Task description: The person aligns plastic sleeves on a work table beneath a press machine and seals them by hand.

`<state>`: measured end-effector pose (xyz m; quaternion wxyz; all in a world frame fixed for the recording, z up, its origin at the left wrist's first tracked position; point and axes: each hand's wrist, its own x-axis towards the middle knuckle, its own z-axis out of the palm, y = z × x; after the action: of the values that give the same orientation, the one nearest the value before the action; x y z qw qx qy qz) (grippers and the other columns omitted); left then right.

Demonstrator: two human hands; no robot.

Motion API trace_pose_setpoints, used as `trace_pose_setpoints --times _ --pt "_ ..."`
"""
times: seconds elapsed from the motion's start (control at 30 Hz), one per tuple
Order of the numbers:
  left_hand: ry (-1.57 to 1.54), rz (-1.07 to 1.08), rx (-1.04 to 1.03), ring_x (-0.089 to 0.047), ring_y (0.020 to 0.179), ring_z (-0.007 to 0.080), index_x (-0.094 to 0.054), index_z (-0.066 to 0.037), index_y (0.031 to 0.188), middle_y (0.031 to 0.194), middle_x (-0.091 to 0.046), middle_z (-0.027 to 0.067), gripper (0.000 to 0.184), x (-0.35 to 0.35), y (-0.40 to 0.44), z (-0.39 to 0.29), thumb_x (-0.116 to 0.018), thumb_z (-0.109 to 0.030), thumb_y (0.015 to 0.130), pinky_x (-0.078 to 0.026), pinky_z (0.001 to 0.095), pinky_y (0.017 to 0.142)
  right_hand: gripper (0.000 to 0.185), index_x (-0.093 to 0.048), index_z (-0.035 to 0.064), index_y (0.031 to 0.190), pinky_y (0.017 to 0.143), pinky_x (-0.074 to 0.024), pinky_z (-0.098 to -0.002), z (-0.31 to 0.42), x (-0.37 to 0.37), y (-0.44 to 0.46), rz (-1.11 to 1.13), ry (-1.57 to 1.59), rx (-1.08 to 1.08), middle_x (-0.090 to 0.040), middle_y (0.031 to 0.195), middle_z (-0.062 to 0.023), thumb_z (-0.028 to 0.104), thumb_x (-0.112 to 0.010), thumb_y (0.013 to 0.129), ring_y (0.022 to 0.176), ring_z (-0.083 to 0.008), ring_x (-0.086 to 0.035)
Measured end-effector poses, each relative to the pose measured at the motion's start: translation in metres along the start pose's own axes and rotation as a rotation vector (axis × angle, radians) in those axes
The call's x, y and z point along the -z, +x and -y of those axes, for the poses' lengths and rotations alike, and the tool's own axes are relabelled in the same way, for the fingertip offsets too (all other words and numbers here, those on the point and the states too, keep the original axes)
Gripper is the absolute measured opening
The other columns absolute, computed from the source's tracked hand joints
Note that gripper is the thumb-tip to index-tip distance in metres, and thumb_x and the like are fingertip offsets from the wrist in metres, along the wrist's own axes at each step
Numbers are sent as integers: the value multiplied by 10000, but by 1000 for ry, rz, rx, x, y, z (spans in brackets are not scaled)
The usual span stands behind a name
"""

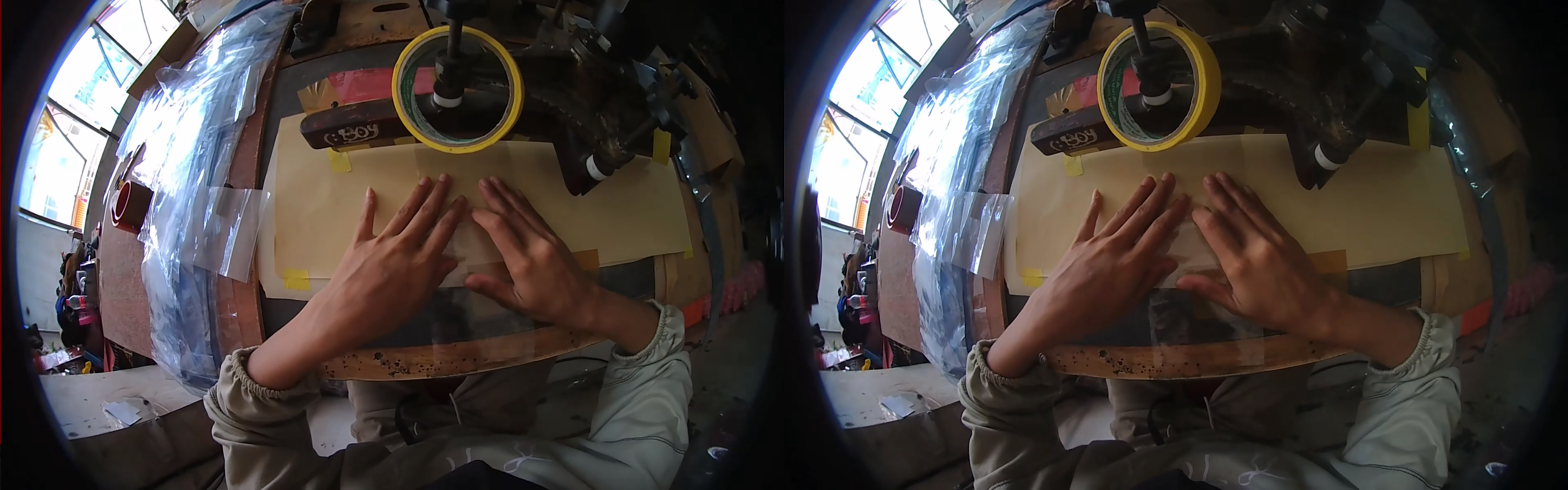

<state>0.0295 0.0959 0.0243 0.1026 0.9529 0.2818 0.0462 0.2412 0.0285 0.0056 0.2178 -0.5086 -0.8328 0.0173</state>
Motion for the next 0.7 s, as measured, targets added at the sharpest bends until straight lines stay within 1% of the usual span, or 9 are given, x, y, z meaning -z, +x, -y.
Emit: trace_pose_setpoints --times 0.23,0.43,0.7 --pt "-42 -18 -8 -250 1459 334 -320 -75 1495 1583 -251 162 573 1 2 2 -503 -261 985 -215 610 1147 673 -514 -98 1216 1082 -395 -505 -1 -2 2 -7 -2 -17 -450 1349 -366 491 -611 904 1310 -485 -427" --pt "-45 -79 6 -267 1453 342 -354 -60 1465 1566 -280 179 565 -4 6 2 -493 -171 928 -213 610 1146 658 -512 -94 1215 1087 -395 -492 -3 -3 6 -22 8 -28 -465 1335 -367 476 -618 904 1311 -475 -434" --pt "-35 -109 22 -275 1452 339 -368 -56 1457 1558 -294 184 582 -7 8 1 -509 -161 902 -208 633 1134 658 -514 -91 1217 1083 -401 -485 -4 -2 8 -23 1 -35 -478 1324 -363 480 -615 905 1304 -469 -444"
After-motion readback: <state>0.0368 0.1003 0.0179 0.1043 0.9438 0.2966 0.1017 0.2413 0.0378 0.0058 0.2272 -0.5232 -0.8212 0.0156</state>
